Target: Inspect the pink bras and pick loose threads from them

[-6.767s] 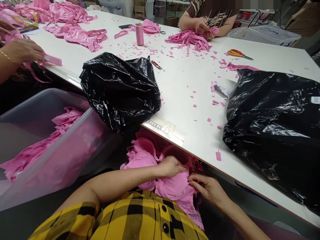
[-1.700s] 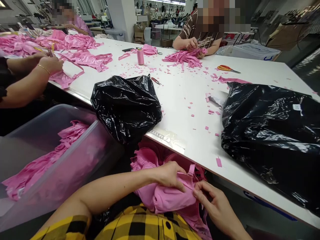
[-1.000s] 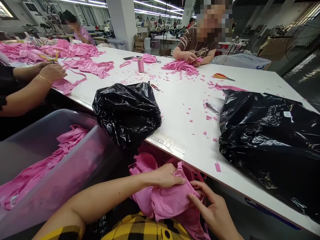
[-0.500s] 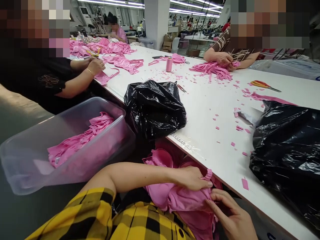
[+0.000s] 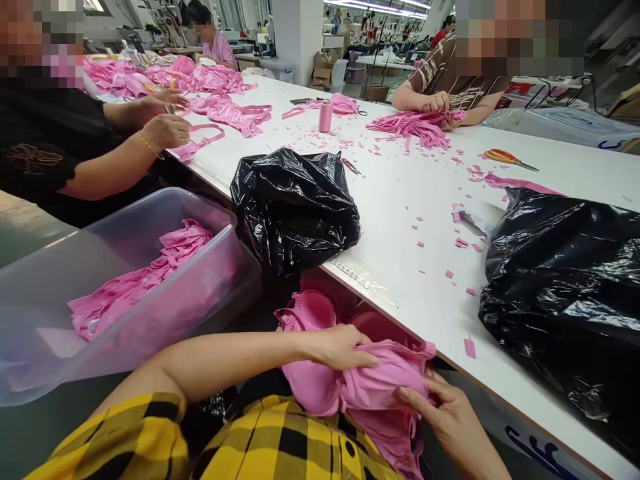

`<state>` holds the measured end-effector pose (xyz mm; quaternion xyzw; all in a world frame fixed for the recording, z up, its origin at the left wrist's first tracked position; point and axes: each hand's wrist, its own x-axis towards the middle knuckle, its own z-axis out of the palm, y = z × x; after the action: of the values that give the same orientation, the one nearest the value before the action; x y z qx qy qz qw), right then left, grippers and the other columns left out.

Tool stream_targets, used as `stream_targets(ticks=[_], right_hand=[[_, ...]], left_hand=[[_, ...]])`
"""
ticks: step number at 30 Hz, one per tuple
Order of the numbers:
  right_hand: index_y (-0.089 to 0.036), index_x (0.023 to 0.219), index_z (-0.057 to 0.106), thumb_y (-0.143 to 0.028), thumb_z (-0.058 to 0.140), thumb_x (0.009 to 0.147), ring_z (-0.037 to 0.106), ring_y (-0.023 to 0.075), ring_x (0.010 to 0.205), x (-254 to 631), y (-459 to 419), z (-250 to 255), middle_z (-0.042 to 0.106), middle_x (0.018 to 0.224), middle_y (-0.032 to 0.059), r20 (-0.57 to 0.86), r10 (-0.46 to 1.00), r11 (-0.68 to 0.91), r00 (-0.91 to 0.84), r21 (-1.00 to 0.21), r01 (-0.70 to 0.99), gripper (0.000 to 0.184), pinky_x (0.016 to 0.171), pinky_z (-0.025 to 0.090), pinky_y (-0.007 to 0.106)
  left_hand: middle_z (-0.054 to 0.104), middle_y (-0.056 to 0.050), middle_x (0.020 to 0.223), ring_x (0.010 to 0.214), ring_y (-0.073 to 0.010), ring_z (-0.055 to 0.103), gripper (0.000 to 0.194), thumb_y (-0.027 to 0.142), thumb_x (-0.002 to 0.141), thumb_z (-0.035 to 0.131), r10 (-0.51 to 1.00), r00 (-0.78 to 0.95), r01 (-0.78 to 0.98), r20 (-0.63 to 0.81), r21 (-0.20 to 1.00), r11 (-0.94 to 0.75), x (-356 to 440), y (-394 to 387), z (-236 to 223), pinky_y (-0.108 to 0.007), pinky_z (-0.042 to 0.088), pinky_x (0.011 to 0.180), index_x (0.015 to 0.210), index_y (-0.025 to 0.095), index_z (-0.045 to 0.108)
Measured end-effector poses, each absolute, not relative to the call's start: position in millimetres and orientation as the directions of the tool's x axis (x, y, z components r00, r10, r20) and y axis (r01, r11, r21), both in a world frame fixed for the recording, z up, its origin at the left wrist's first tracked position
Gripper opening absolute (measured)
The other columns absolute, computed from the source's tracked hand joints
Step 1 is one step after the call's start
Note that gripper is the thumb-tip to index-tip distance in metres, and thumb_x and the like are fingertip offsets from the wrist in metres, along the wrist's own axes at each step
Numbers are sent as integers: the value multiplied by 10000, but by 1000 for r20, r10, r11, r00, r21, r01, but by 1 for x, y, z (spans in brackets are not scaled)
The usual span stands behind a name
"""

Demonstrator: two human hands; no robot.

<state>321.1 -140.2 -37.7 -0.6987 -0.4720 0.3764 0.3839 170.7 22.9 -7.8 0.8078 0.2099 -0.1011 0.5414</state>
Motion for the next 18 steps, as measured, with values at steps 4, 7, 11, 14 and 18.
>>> stream_targets(ticks=[4, 7, 11, 14, 18], right_hand=[[-153, 658, 688, -459, 650, 719, 560, 169, 619, 314, -139, -37, 626, 655, 29, -360, 927, -368, 103, -926, 79, 314, 622, 481, 275], [-132, 572, 640, -492, 668, 683, 416, 97, 456, 314, -142, -43, 509, 495, -13, -454, 888, -438, 77, -885, -161, 377, 473, 395, 229], [-136, 609, 635, -461, 685, 676, 438, 119, 540, 318, -142, -44, 538, 580, 6, -429, 886, -413, 177, -902, -121, 335, 528, 401, 243], [-136, 611, 624, -475, 650, 710, 423, 120, 566, 315, -139, -42, 528, 598, 4, -428, 895, -429, 129, -903, -22, 354, 548, 385, 238], [-123, 649, 635, -515, 626, 719, 403, 104, 555, 310, -138, -42, 502, 584, -7, -502, 855, -513, -132, -856, -69, 398, 554, 366, 225]], left_hand=[[669, -31, 806, 765, -175, 582, 352, 325, 883, 385, 315, 880, 431, -355, 876, -216, 167, 11, -25, -239, 433, 680, 895, 125, 674], [673, -35, 983, 885, -163, 586, 324, 278, 888, 385, 336, 913, 286, -232, 950, -121, 167, 5, -28, -232, 435, 784, 1029, 146, 646], [599, -47, 1183, 1029, -173, 552, 349, 271, 849, 483, 221, 963, 182, -155, 978, -106, 161, 5, -22, -254, 402, 903, 1176, 179, 563], [639, -58, 1085, 956, -196, 575, 324, 241, 811, 527, 206, 950, 272, -234, 946, -176, 159, 4, -21, -274, 436, 841, 1115, 145, 585], [679, -41, 891, 807, -189, 601, 240, 254, 835, 476, 245, 916, 356, -318, 925, -131, 162, -4, -25, -265, 470, 715, 932, 114, 645]])
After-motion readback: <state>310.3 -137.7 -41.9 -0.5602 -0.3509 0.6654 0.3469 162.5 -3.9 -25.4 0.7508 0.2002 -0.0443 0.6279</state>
